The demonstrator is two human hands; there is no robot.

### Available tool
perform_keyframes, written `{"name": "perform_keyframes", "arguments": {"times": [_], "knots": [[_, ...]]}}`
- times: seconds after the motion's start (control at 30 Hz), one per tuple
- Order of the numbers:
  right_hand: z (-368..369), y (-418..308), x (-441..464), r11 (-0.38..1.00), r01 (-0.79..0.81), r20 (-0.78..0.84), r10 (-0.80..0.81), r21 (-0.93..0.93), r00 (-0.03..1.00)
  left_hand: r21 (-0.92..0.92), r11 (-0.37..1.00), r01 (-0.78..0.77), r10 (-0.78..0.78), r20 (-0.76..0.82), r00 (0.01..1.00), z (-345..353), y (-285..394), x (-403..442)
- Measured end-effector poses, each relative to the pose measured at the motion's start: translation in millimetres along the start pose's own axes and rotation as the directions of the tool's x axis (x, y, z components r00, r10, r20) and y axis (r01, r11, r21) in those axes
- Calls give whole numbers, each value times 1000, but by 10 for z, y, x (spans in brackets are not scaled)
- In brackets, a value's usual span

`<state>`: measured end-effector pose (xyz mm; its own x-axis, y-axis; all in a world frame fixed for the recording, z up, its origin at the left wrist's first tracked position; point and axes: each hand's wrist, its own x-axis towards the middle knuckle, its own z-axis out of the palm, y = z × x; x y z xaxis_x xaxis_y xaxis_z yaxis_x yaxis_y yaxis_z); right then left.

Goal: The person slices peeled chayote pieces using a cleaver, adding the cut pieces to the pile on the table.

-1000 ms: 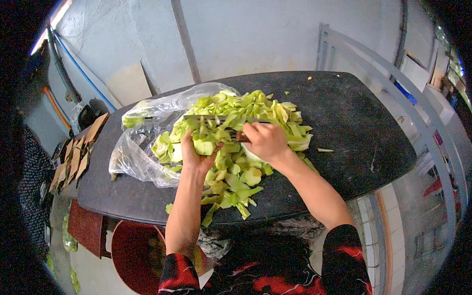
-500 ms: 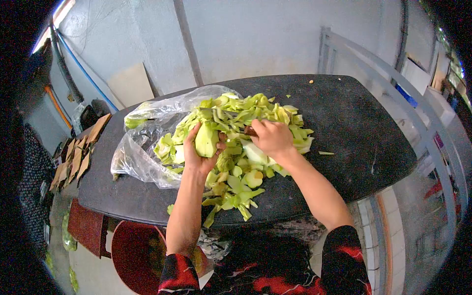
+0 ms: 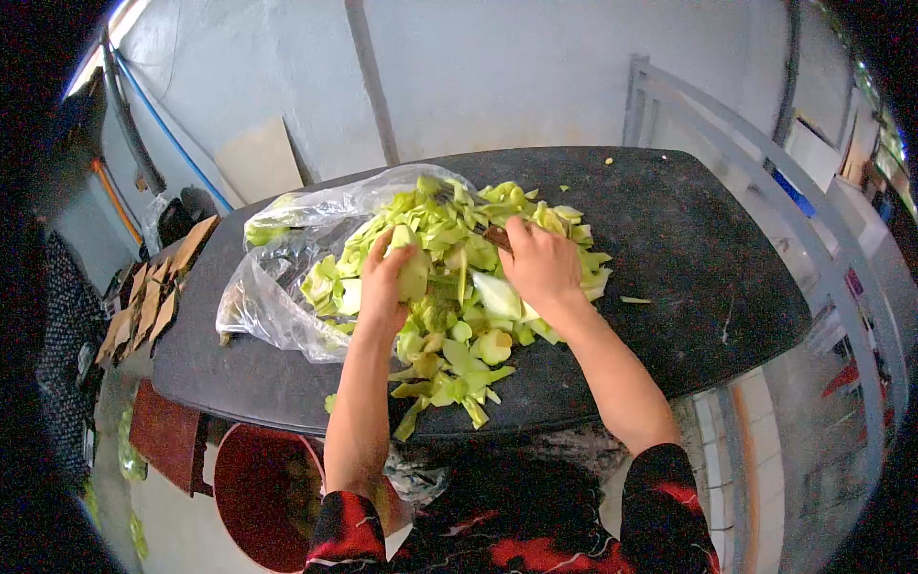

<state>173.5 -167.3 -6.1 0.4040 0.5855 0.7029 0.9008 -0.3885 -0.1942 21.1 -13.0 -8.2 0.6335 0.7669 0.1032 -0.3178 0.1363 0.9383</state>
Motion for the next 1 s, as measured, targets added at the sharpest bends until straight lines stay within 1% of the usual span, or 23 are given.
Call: {"name": "perform_keyframes", "arguments": {"times": [0.03,0.07,0.1,0.13,0.17,0.2,0.27,0.3,0.37,0.4,0.47,0.5,0.53,0.6,0.63,0.7,0.73,0.8,0.83,0.9,0.93,1.0], "knots": [[31,32,-6,1000,6,27,-6,-18,1000,202,976,-77,69,45,997,-73,-22,68],[53,66,-26,1000,3,28,-2,-19,1000,202,977,-74,66,47,997,-106,-20,87],[53,75,-40,999,2,38,-1,-43,999,456,868,-198,196,52,979,-129,-24,98],[57,79,-57,998,1,49,2,-65,999,673,679,-293,316,92,944,-161,-30,112],[53,75,-66,998,-3,53,7,-63,999,760,571,-310,361,106,927,-223,-76,177],[41,66,-54,997,-5,62,9,-74,998,762,569,-308,358,107,928,-274,-129,216],[52,64,-45,996,-6,73,12,-85,997,890,363,-275,373,131,918,-358,-231,292],[79,74,-50,997,10,48,-7,-76,999,891,363,-275,372,132,919,-379,-264,317],[110,85,-53,997,23,25,-22,-71,999,934,195,-298,539,152,828,-417,-345,368],[121,81,-49,996,22,30,-20,-81,999,933,198,-300,537,153,830,-394,-310,349],[136,100,-73,995,21,45,-17,-93,999,930,165,-329,635,155,757,-375,-233,289],[142,116,-70,994,43,29,-41,-103,999,941,112,-320,656,172,735,-378,-215,288],[151,124,-65,992,65,12,-64,-112,998,941,112,-319,657,171,735,-371,-202,274],[158,123,-69,990,74,7,-74,-124,997,912,56,-406,679,263,686,-339,-153,232],[153,132,-74,987,82,5,-82,-138,997,910,55,-410,680,267,683,-332,-164,232],[171,152,-75,985,104,-12,-107,-136,994,898,149,-415,632,236,738,-315,-183,231],[178,155,-77,983,130,-25,-134,-130,991,897,149,-417,633,238,737,-307,-176,232],[164,149,-77,982,137,-24,-141,-127,990,887,111,-449,712,244,658,-269,-104,187],[154,139,-76,982,143,-24,-147,-124,989,887,109,-448,712,245,658,-234,-46,137],[139,114,-68,982,149,-26,-154,-120,988,771,-60,-634,690,491,531,-105,100,8],[136,108,-74,981,157,-21,-160,-117,987,769,-60,-636,690,492,530,-6,136,-74],[144,103,-84,975,175,-47,-183,-136,982,701,-258,-664,467,693,550,202,131,-222]]}}
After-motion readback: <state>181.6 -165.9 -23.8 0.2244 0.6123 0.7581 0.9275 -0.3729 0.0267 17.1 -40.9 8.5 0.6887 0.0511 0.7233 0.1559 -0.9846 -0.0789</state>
